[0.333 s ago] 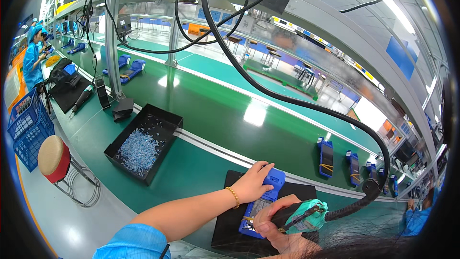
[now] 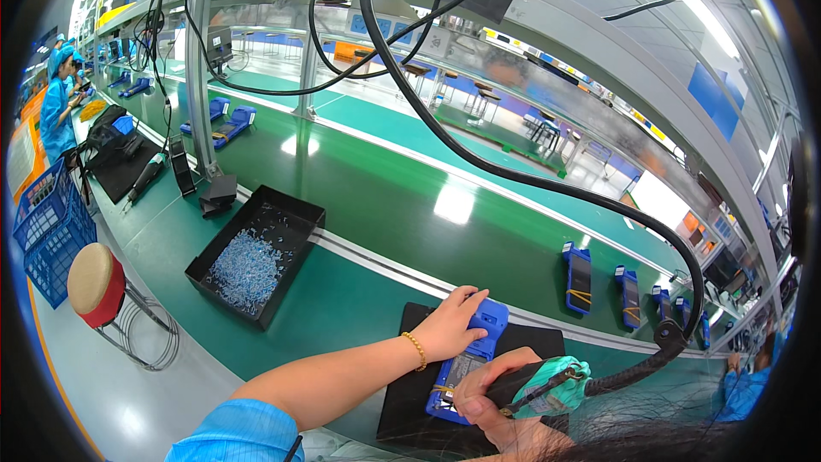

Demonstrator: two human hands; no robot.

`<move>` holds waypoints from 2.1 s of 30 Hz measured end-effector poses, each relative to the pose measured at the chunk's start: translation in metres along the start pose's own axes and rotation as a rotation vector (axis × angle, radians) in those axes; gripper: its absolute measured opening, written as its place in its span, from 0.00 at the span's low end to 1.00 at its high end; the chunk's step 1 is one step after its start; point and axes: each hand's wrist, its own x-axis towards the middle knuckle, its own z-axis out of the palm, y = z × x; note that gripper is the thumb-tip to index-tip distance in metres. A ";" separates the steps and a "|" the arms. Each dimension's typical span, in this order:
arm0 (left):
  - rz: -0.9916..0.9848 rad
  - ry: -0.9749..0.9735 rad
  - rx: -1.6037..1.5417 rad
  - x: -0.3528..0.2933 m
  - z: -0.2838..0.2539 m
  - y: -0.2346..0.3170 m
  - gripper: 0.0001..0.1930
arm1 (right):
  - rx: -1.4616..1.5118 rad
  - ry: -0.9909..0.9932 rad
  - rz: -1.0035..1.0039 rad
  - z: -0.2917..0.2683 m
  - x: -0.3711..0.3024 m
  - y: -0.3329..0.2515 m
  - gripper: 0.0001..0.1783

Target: The person drives screws into blue handheld electronic devices on a factory assembly line using an electric screwdriver.

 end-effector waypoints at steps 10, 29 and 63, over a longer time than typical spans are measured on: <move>0.016 0.044 0.009 0.000 0.002 0.000 0.33 | 0.164 0.237 -0.071 0.009 -0.005 -0.017 0.23; 0.111 -0.552 -0.404 -0.019 -0.014 0.056 0.12 | -0.023 0.457 -0.625 -0.046 -0.024 -0.036 0.17; -0.251 -0.312 -0.789 -0.009 -0.001 0.038 0.19 | 0.054 0.351 -0.114 -0.026 -0.045 -0.004 0.19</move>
